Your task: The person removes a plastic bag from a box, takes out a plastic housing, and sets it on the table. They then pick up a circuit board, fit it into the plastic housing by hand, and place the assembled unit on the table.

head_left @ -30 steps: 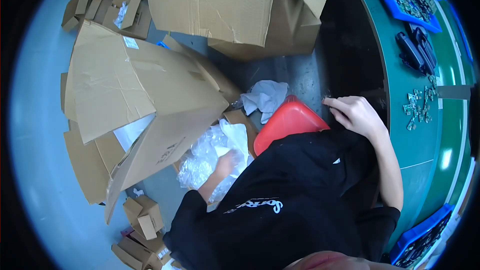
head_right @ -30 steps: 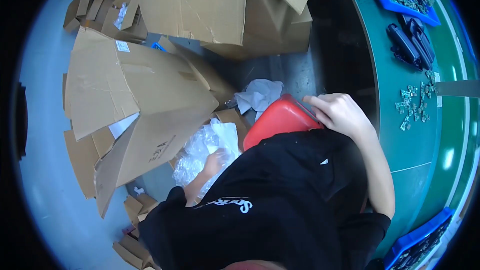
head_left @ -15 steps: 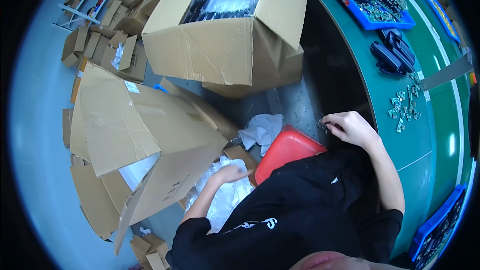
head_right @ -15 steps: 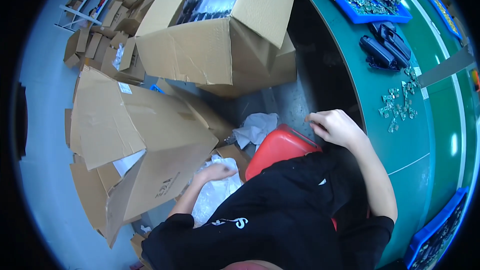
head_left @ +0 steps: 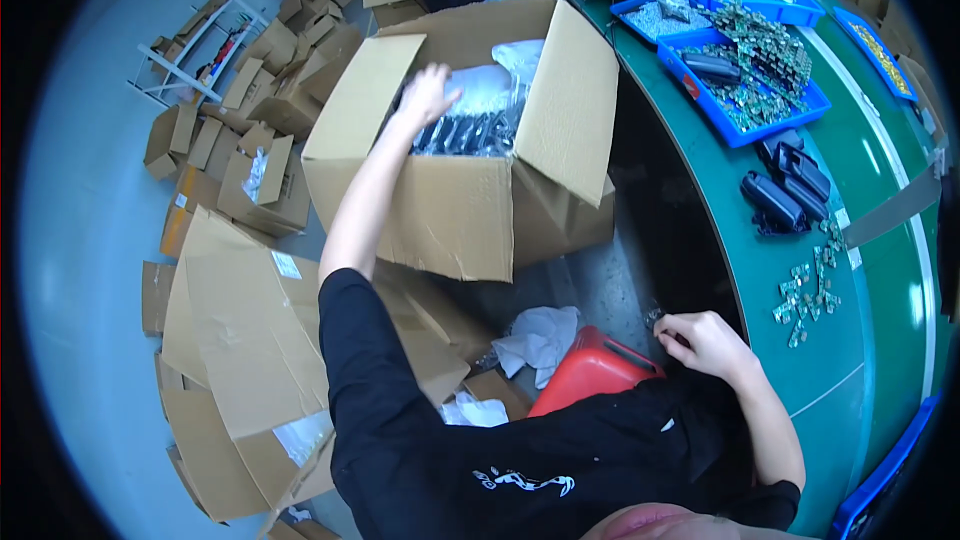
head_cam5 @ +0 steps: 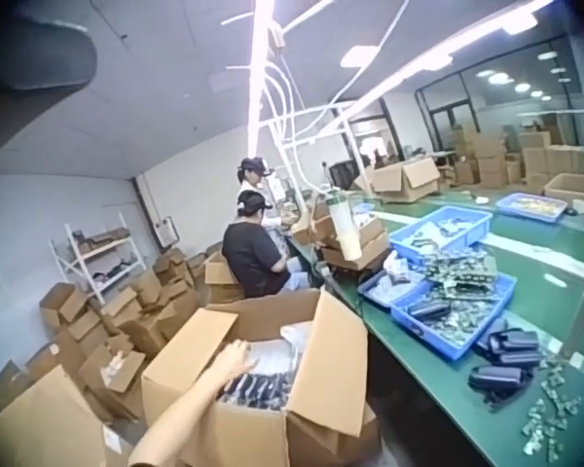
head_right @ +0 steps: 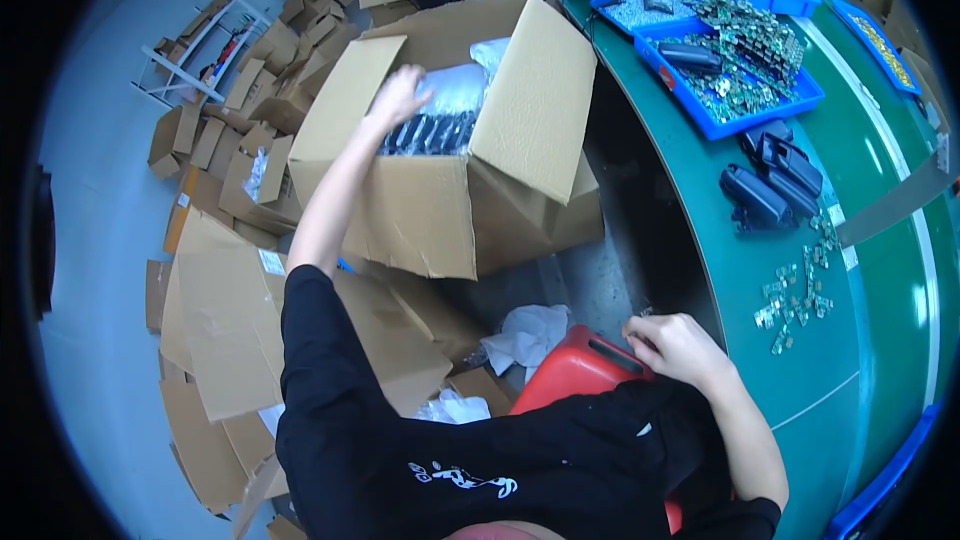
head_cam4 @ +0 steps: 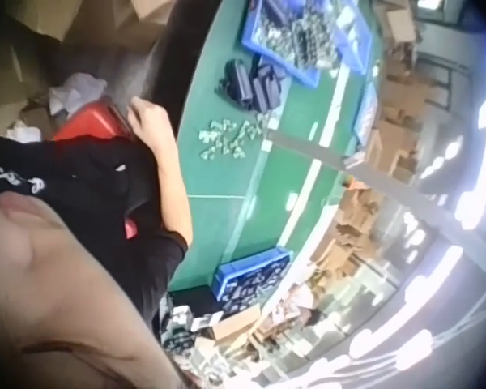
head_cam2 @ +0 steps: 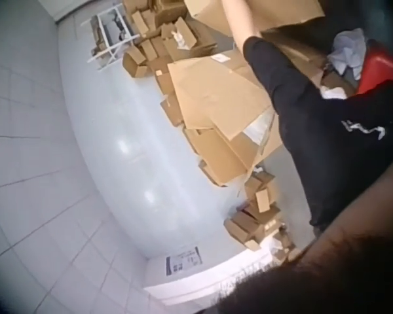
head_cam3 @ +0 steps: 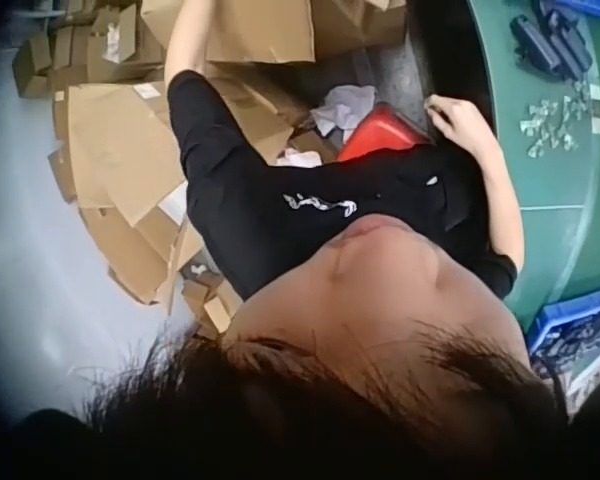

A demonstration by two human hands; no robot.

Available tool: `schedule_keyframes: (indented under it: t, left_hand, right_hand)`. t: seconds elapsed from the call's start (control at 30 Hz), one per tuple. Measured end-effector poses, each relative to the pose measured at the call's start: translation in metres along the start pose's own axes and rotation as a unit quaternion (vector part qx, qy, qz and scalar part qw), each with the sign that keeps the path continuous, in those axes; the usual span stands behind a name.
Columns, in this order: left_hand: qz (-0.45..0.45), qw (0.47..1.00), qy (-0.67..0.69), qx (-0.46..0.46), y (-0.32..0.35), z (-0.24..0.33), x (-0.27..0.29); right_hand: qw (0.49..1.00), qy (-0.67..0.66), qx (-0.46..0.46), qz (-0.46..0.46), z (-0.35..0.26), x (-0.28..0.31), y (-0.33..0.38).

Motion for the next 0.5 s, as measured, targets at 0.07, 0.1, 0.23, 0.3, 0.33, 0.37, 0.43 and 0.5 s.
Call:
schedule_keyframes:
  t: [0.07, 0.1, 0.23, 0.3, 0.33, 0.37, 0.43, 0.5]
  left_hand:
    - [-0.208, 0.977, -0.026, 0.038, -0.010, -0.022, -0.089]
    - [-0.310, 0.949, -0.006, 0.062, -0.009, -0.036, -0.120]
    - [-0.307, 0.951, -0.009, 0.037, -0.052, 0.006, -0.163]
    - [-0.328, 0.933, 0.138, 0.046, -0.058, 0.018, -0.189]
    - [-0.327, 0.934, 0.137, 0.048, -0.056, 0.024, -0.203]
    - [-0.354, 0.929, 0.104, 0.038, -0.049, 0.039, -0.222]
    - [-0.382, 0.921, 0.076, 0.017, -0.045, 0.067, -0.237]
    - [-0.380, 0.923, 0.064, 0.016, -0.046, 0.077, -0.239]
  right_hand:
    - [1.000, 0.008, -0.021, -0.005, 0.010, 0.001, -0.001]
    - [0.999, 0.012, -0.029, -0.009, 0.012, 0.001, -0.003]
    - [0.998, 0.011, -0.067, -0.007, 0.022, 0.007, -0.001]
    - [0.998, 0.012, -0.057, -0.008, 0.019, 0.004, -0.006]
    - [0.998, 0.014, -0.054, -0.011, 0.018, 0.003, -0.007]
    - [0.998, 0.017, -0.054, -0.012, 0.020, 0.005, -0.010]
    - [0.998, 0.017, -0.060, 0.002, 0.022, 0.011, -0.012]
    - [0.998, 0.015, -0.055, 0.023, 0.021, 0.017, -0.013]
Point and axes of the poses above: each hand's wrist, its own y-axis away from the middle knuckle, its own x-axis out of the back of the hand, z = x × y, the point moved 10 cm from there along -y, towards the middle knuckle, and after that the axes turned 15 degrees about -y, right-handed, at the moved point
